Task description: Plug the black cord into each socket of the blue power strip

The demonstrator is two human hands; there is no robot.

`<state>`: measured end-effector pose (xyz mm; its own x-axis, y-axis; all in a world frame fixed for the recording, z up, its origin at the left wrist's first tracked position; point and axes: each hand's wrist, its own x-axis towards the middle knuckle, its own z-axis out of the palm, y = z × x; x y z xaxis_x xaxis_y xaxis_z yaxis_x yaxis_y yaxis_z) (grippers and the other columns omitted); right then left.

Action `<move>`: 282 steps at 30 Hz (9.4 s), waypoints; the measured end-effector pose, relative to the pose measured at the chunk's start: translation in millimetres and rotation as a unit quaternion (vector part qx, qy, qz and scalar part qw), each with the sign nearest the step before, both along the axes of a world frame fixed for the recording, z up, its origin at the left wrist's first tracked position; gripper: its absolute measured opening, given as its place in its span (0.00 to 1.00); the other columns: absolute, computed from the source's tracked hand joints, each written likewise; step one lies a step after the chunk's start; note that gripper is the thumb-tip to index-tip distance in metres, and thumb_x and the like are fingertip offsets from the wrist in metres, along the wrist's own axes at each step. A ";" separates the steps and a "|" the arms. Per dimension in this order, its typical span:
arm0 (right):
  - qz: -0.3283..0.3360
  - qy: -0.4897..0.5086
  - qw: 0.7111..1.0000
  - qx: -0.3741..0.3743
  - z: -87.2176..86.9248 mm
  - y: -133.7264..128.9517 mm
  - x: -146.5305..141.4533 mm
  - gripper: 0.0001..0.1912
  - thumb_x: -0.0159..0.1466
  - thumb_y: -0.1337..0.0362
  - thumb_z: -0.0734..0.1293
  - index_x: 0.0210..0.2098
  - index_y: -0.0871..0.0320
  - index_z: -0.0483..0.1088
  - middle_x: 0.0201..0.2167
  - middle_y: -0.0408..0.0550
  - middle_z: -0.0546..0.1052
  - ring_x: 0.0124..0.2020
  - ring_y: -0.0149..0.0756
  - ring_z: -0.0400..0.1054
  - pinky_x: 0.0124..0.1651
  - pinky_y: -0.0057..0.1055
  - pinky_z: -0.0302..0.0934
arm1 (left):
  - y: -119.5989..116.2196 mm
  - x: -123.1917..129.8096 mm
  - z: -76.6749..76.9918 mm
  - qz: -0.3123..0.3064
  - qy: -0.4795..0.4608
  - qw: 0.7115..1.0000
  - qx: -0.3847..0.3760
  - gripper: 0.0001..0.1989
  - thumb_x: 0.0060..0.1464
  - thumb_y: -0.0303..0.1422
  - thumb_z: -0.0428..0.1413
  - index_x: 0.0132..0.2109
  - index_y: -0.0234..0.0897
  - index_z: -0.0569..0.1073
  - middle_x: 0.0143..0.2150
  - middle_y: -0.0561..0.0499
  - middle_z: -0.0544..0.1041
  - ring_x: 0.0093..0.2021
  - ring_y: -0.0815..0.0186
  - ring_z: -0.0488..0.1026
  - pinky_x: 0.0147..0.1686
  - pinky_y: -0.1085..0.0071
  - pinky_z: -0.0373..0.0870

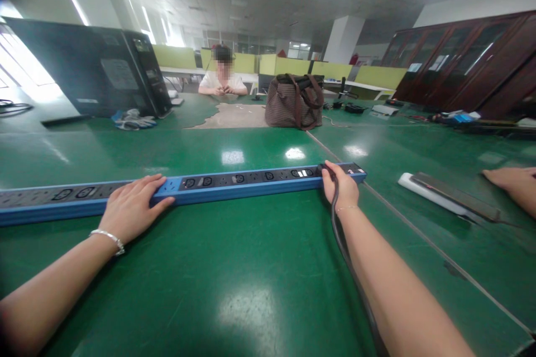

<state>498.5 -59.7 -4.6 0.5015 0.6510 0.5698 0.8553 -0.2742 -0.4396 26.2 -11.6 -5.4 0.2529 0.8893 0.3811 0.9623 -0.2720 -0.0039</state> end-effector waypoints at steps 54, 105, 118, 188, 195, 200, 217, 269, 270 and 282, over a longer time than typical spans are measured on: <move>-0.056 -0.010 0.998 -0.011 -5.5 5.9 5.0 0.24 0.58 0.46 0.58 0.40 0.55 0.77 0.33 0.53 0.79 0.35 0.46 0.71 0.40 0.39 0.64 | -0.1 0.3 1.5 0.002 -0.011 1.000 -0.013 0.30 0.56 0.50 0.42 0.60 0.37 0.63 0.63 0.46 0.64 0.61 0.54 0.60 0.59 0.55 0.52; 0.134 -0.101 0.986 0.008 5.3 9.5 -94.8 0.19 0.63 0.56 0.59 0.49 0.53 0.73 0.43 0.48 0.78 0.44 0.41 0.73 0.48 0.35 0.65 | -0.9 0.0 -0.4 0.000 -0.013 1.000 -0.001 0.29 0.57 0.49 0.44 0.59 0.37 0.64 0.62 0.46 0.64 0.61 0.54 0.60 0.59 0.55 0.54; 0.061 -0.122 0.987 -0.082 12.2 4.7 -102.2 0.19 0.63 0.54 0.59 0.52 0.46 0.70 0.32 0.47 0.80 0.31 0.42 0.74 0.36 0.35 0.65 | -1.0 0.4 0.5 -0.002 -0.012 1.000 0.002 0.29 0.56 0.49 0.44 0.59 0.37 0.64 0.62 0.46 0.65 0.60 0.54 0.61 0.59 0.55 0.54; 0.279 0.103 0.954 0.025 13.0 29.1 -227.7 0.17 0.64 0.56 0.58 0.48 0.50 0.71 0.46 0.44 0.77 0.45 0.38 0.72 0.50 0.34 0.64 | -1.8 0.9 -0.1 -0.019 -0.040 0.999 0.003 0.28 0.56 0.49 0.45 0.58 0.40 0.64 0.62 0.47 0.65 0.61 0.55 0.60 0.59 0.56 0.52; 0.266 0.089 0.960 0.014 13.2 27.2 -228.6 0.19 0.64 0.55 0.57 0.49 0.52 0.70 0.43 0.46 0.78 0.44 0.39 0.72 0.48 0.34 0.64 | -1.0 0.9 -0.8 -0.016 -0.042 0.999 0.005 0.28 0.56 0.49 0.45 0.58 0.41 0.65 0.62 0.48 0.65 0.61 0.56 0.60 0.58 0.57 0.52; 0.221 0.072 0.972 -0.024 19.2 29.2 -236.8 0.19 0.64 0.54 0.57 0.49 0.50 0.71 0.40 0.47 0.79 0.40 0.42 0.73 0.44 0.36 0.66 | -0.9 0.5 -1.4 -0.015 -0.035 0.999 0.010 0.28 0.56 0.49 0.45 0.58 0.40 0.64 0.62 0.48 0.65 0.61 0.56 0.60 0.58 0.57 0.52; 0.191 -0.172 0.965 -0.053 13.8 25.1 -248.6 0.20 0.67 0.59 0.54 0.52 0.57 0.69 0.41 0.51 0.78 0.40 0.38 0.73 0.41 0.30 0.61 | -1.1 0.6 -1.8 -0.013 -0.024 0.999 0.020 0.27 0.57 0.50 0.44 0.58 0.41 0.64 0.62 0.49 0.65 0.61 0.58 0.60 0.58 0.58 0.53; 0.299 -0.140 0.943 -0.043 8.3 32.0 -232.7 0.16 0.65 0.62 0.56 0.49 0.58 0.67 0.43 0.51 0.77 0.43 0.36 0.71 0.51 0.32 0.56 | -3.1 1.9 0.5 -0.007 -0.022 1.000 0.008 0.27 0.57 0.49 0.44 0.58 0.40 0.64 0.62 0.47 0.66 0.61 0.56 0.60 0.59 0.56 0.53; 0.299 -0.139 0.943 -0.043 8.5 31.9 -232.9 0.16 0.65 0.62 0.56 0.49 0.58 0.67 0.43 0.51 0.77 0.42 0.36 0.71 0.51 0.31 0.56 | -2.9 1.7 0.2 -0.008 -0.023 1.000 0.008 0.28 0.57 0.49 0.44 0.58 0.40 0.64 0.62 0.47 0.65 0.61 0.56 0.60 0.59 0.56 0.53; 0.311 -0.096 0.945 -0.031 7.5 35.9 -225.2 0.14 0.62 0.59 0.60 0.45 0.55 0.68 0.35 0.47 0.78 0.34 0.38 0.70 0.40 0.31 0.61 | -3.6 2.1 1.2 -0.007 -0.019 1.000 0.004 0.27 0.57 0.49 0.44 0.58 0.41 0.64 0.62 0.47 0.65 0.62 0.58 0.60 0.59 0.57 0.53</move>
<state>273.3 -23.8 3.0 -0.0983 0.8208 0.5627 0.9222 0.2877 -0.2586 28.3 -15.3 -4.2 0.2500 0.8830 0.3972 0.9579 -0.2853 0.0313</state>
